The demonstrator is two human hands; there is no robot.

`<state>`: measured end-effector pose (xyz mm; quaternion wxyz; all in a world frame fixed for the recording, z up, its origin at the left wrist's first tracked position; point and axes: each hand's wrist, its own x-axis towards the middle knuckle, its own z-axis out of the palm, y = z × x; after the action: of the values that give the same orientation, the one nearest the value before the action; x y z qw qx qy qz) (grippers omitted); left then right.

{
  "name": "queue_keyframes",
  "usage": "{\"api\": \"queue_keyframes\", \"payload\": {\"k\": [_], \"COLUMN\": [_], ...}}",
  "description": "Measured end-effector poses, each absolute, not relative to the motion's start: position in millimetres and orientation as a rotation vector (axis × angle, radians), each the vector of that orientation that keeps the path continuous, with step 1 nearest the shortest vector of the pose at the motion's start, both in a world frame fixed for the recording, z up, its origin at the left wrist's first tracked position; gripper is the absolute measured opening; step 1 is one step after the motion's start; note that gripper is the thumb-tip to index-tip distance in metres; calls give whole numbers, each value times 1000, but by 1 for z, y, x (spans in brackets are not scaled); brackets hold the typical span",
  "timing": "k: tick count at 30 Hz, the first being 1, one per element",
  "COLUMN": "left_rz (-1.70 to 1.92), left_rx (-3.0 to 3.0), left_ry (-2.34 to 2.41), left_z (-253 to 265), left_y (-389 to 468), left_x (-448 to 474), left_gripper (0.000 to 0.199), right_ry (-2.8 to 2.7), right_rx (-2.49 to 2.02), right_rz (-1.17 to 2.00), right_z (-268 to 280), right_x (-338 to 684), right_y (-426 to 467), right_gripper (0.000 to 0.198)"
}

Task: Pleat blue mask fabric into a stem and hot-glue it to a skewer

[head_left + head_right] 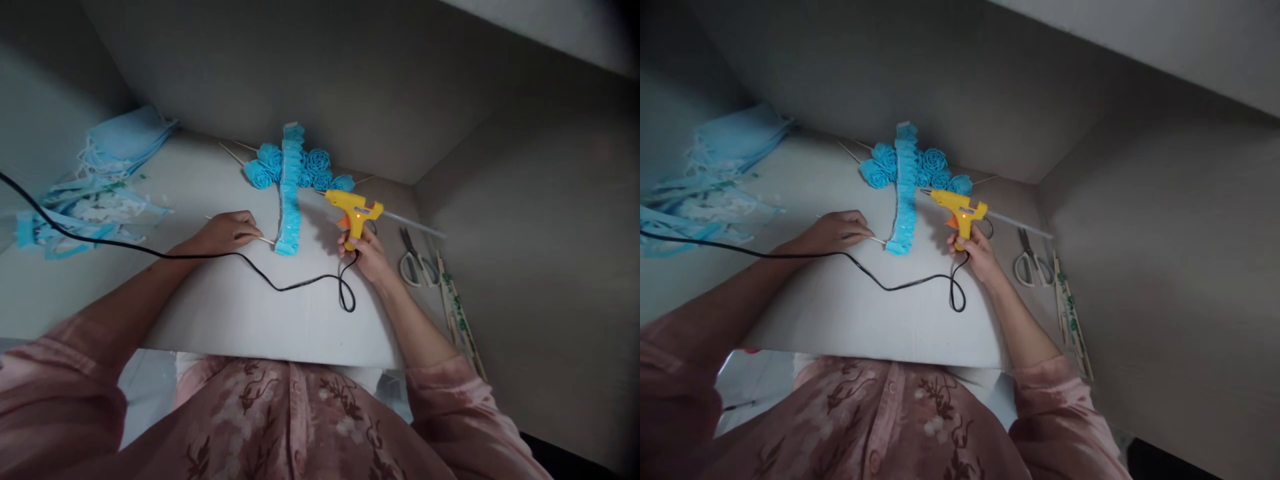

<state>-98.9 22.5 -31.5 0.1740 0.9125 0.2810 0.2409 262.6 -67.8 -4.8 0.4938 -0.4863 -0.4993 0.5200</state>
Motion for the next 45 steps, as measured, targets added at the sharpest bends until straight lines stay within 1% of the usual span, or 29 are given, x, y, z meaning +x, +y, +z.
{"api": "queue_keyframes", "payload": {"k": [4,6,9,17,21,25,27,33,36,41,45], "left_rz": [679,698,757,821,840,833,834,832,829,749,735], "left_rx": [2583,2579,2570,2520,2533,2533,2526,2527,2527,2495,2486], "left_ry": [750,722,678,563,556,593,597,594,620,691,716], "left_z": [-36,-39,-42,-42,-43,-45,-44,-44,-46,-43,-37], "left_y": [26,29,32,38,39,39,38,37,37,32,27], "left_x": [-99,-99,-99,-98,-96,-95,-95,-96,-96,-98,-99], "left_gripper": [30,28,27,25,26,27,27,27,27,27,27], "right_ry": [-1210,-1203,-1222,-1247,-1178,-1215,-1280,-1418,-1451,-1394,-1432], "right_rx": [-1155,-1171,-1219,-1275,-1252,-1253,-1240,-1179,-1193,-1233,-1244], "right_rz": [1234,1193,1108,1035,1098,1215,1224,1236,1269,1307,1323], "right_z": [-8,-11,-9,22,12,2,4,14,5,-14,-14], "right_x": [262,262,262,257,248,247,252,262,259,258,265], "right_y": [-65,-61,-53,-54,-74,-85,-84,-67,-61,-62,-68], "right_gripper": [51,58,62,62,65,56,54,54,52,56,52]}}
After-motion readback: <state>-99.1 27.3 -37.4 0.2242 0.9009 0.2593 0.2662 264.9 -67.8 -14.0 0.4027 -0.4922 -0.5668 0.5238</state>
